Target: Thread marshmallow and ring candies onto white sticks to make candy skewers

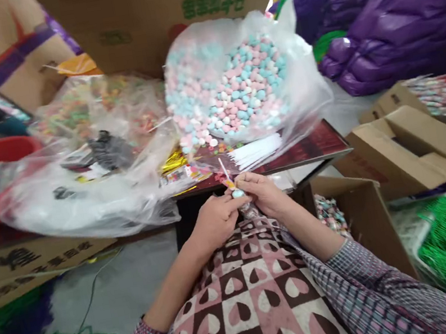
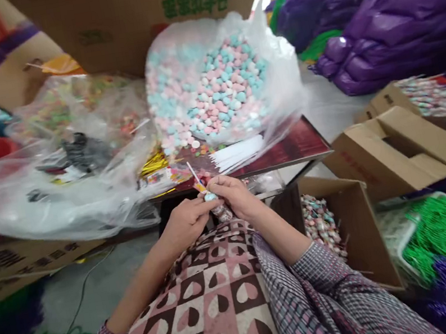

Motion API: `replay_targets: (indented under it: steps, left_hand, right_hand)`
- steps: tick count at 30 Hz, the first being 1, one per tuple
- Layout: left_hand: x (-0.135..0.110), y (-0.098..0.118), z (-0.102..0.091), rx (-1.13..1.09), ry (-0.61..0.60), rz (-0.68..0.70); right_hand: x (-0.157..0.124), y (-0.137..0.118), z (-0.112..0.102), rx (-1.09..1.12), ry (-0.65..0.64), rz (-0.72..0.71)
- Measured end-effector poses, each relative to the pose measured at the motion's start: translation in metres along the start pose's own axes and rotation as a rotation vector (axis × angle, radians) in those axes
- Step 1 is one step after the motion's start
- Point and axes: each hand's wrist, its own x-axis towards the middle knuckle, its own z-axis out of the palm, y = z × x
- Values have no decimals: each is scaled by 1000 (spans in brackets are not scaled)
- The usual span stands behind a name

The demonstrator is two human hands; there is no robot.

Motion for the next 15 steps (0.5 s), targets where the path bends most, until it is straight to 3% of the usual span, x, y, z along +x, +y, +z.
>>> replay_targets:
  steps: [4,7,10,12,15]
  left_hand:
    - [3,0,15,-129,-124,-39]
    - [7,-1,19,-200,-158,-128]
    - [11,-4,21,-245,-156,-191]
    - [13,-7,23,-285,-162,-203]
    - [13,-10,27,-324,-178,-209]
  right_hand:
    - [-12,6,-21,127,182,-63]
    - [-32,1,-50,16,348,-152]
    - [-63,-8,-94,-244,566,-193]
    - [-85,-14,-128,-503,802,-187]
    - [-111,-20,-174,-612,976,-172]
